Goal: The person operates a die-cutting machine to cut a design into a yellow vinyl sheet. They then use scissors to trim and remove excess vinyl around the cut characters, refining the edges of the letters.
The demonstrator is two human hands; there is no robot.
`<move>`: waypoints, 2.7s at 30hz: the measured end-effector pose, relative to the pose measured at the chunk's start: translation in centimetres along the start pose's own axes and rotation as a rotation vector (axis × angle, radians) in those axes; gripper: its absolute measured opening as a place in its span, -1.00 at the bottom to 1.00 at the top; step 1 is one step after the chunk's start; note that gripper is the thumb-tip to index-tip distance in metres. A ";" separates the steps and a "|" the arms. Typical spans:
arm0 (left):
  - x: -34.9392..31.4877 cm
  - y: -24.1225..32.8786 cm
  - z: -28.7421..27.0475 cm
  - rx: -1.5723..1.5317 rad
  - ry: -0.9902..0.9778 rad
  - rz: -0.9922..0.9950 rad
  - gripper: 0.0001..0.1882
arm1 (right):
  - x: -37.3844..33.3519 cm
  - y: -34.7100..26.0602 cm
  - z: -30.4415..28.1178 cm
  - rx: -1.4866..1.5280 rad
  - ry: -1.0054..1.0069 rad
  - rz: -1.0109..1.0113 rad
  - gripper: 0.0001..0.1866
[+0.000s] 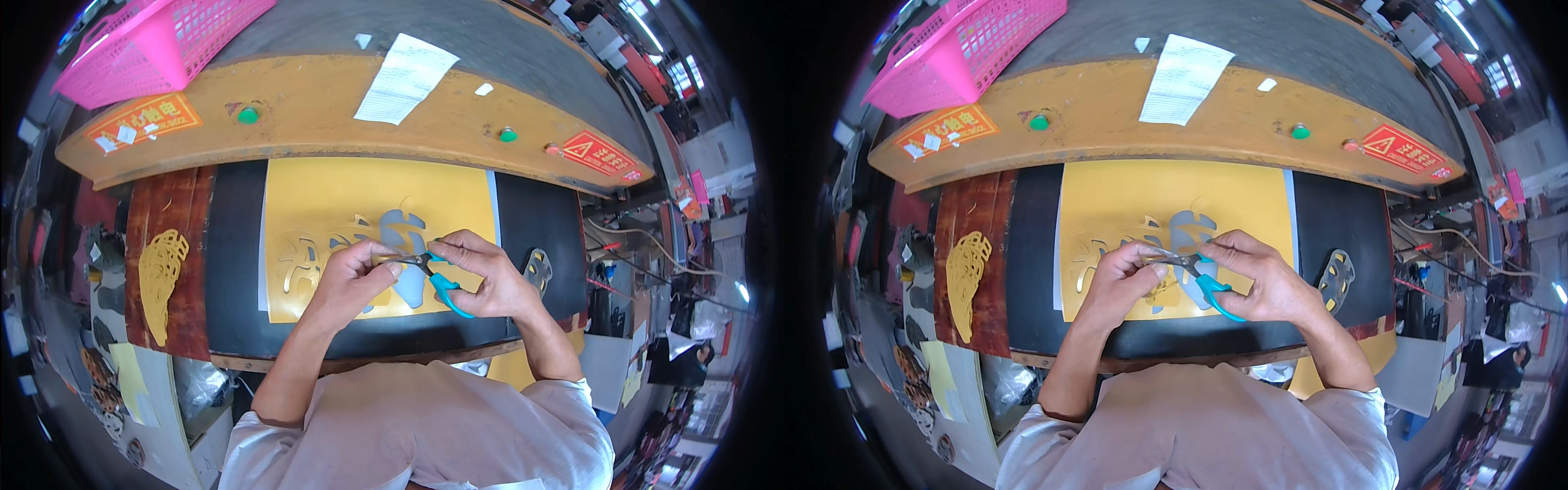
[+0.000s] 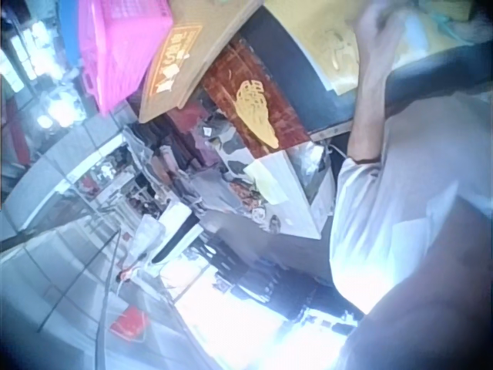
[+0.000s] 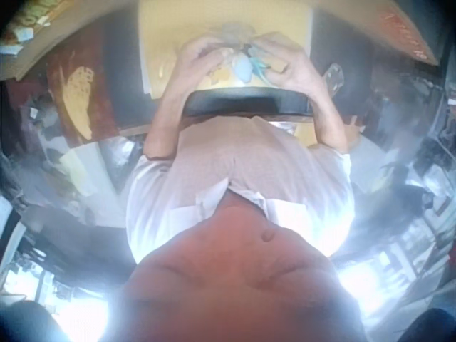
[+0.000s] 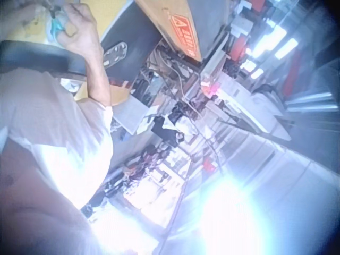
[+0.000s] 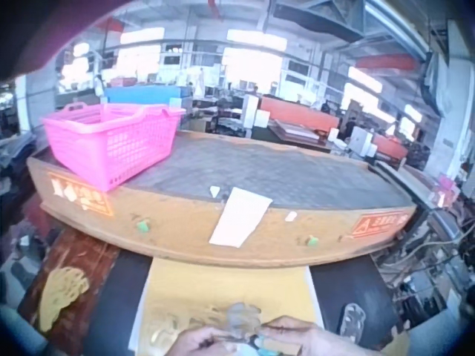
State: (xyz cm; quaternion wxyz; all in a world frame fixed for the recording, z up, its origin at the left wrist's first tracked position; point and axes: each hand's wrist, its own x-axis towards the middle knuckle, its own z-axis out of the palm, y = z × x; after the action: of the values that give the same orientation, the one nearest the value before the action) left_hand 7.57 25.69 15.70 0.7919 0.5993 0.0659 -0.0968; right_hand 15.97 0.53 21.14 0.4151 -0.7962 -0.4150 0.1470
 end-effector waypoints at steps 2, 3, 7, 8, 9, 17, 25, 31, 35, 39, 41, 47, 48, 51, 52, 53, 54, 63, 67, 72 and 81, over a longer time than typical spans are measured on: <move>-0.1 -0.1 0.3 -0.044 -0.045 -0.005 -0.85 | -0.7 -0.4 0.0 -0.010 0.001 0.007 -0.30; -0.2 -0.2 0.4 -0.025 -0.049 -0.011 -0.85 | -1.1 -0.6 0.0 -0.012 0.010 0.015 -0.30; -0.4 -0.8 0.7 -0.008 -0.093 0.002 -0.85 | -2.2 -1.0 0.1 -0.043 0.005 0.011 -0.30; -0.4 -0.9 0.6 -0.002 -0.104 -0.007 -0.84 | -2.4 -1.1 0.2 -0.048 -0.002 0.006 -0.30; -0.5 -1.0 0.6 -0.002 -0.113 0.009 -0.84 | -2.6 -1.3 0.2 -0.047 0.000 0.011 -0.30; -0.7 -1.4 0.7 0.021 -0.130 0.058 -0.81 | -3.4 -2.0 0.3 -0.057 0.002 0.008 -0.25; -1.0 -1.0 1.0 0.035 -0.153 0.040 -0.89 | -3.8 -2.1 0.5 -0.063 -0.030 0.051 -0.25; -0.9 -0.6 1.2 0.008 -0.145 0.012 -0.90 | -3.9 -2.0 0.5 -0.054 -0.019 0.041 -0.27; -0.7 -0.9 1.2 0.030 -0.134 0.050 -0.90 | -4.1 -1.5 0.7 -0.070 0.000 0.033 -0.29; -0.6 -1.8 1.5 0.174 -0.054 0.180 -0.81 | -3.9 -0.5 0.0 0.123 0.010 0.062 -0.29; -0.7 -2.2 1.5 0.242 0.000 0.240 -0.83 | -3.8 -0.1 -0.7 0.203 0.049 0.064 -0.28; -1.0 -2.2 1.6 0.289 0.020 0.220 -0.50 | -3.7 0.0 -1.9 0.095 -0.017 0.017 -0.24; -1.0 -2.0 1.8 0.295 0.020 0.225 -0.41 | -3.7 0.1 -1.8 0.096 -0.035 0.023 -0.25; -1.4 -1.3 2.1 0.290 -0.007 0.199 -0.17 | -3.9 0.4 -1.5 0.136 -0.119 0.094 -0.26; -1.6 -1.1 2.1 0.272 -0.033 0.165 -0.11 | -3.9 0.5 -1.5 0.131 -0.140 0.087 -0.25; -1.7 -0.9 2.1 0.254 -0.060 0.129 -0.04 | -4.0 0.7 -1.4 0.132 -0.167 0.083 -0.24; -1.7 -0.8 2.0 0.250 -0.085 0.131 -0.05 | -4.1 0.9 -1.4 0.130 -0.205 0.097 -0.23; -1.2 -1.7 -0.1 0.000 -0.153 0.041 -0.50 | -3.1 1.0 -4.0 0.393 0.223 0.302 -0.42; -1.3 -2.2 -0.6 -0.052 -0.091 0.035 -0.65 | 0.0 0.9 -10.4 0.106 0.507 0.280 -0.51; -1.9 -2.6 -0.3 -0.126 0.031 0.024 -0.65 | 9.6 2.8 -21.3 -0.469 0.673 0.092 -0.51; -2.5 -2.2 0.7 -0.159 0.336 -0.088 -0.73 | 22.0 11.9 -26.7 -0.872 0.576 0.436 -0.69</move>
State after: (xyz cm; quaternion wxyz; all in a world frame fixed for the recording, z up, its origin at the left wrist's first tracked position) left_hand 4.62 24.58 14.36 0.8095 0.5393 0.2305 -0.0243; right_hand 51.28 -0.33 30.61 0.1044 -0.9692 -0.1330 -0.1789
